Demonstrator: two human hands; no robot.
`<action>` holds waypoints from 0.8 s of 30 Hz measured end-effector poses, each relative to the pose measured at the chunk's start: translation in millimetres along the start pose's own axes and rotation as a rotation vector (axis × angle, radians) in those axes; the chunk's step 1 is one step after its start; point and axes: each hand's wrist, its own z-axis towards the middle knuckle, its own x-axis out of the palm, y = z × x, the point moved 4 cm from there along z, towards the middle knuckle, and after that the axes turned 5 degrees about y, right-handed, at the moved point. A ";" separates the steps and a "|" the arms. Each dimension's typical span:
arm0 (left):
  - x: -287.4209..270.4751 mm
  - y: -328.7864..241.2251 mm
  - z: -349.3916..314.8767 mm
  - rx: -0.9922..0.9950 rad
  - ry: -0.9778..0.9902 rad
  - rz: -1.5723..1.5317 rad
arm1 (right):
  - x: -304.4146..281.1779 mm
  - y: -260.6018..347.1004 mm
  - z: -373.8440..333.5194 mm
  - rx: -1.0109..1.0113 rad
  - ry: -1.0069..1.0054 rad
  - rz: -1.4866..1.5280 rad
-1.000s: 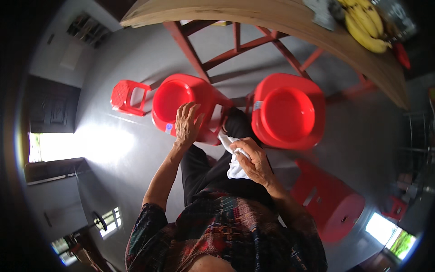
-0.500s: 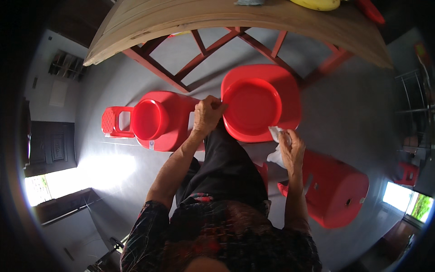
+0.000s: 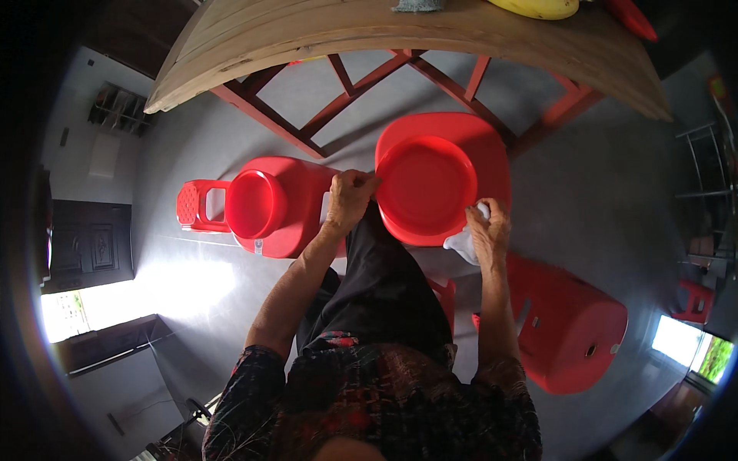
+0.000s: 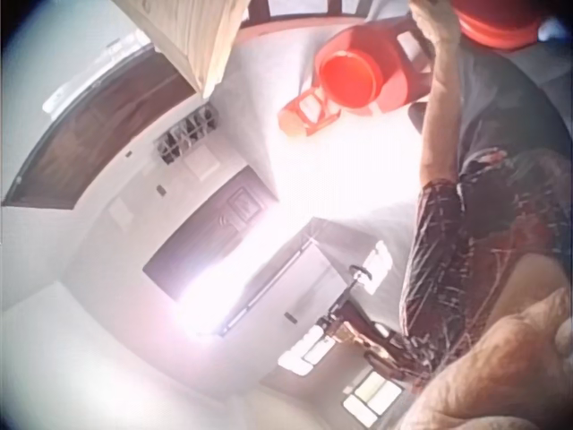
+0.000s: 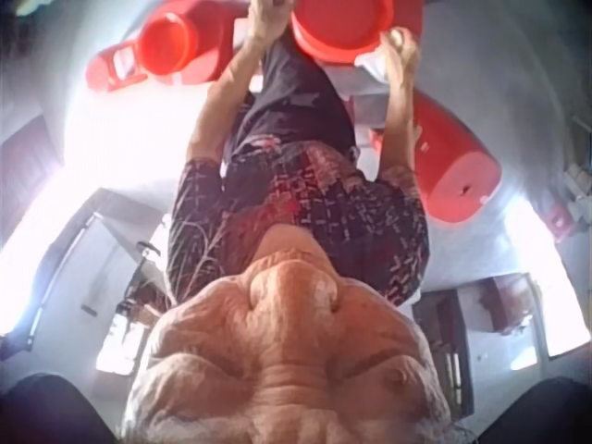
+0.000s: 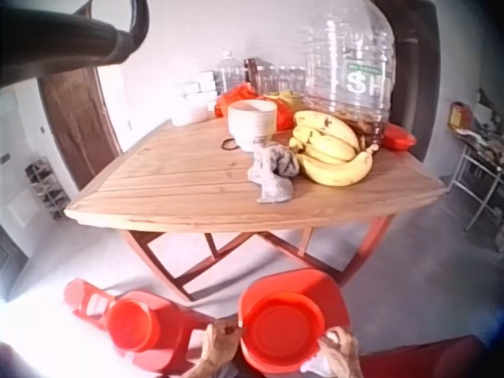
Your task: The person sits on the floor and wipes the inside and outside of red plastic bowls using a white cloth. They handle the bowls one at a time, rotating them to clean different surfaces, and place them back on the floor or on nearby red stools.
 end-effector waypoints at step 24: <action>-11.7 -26.7 -57.1 0.237 0.362 -1.230 | -43.7 74.8 -42.5 -0.189 -0.005 0.402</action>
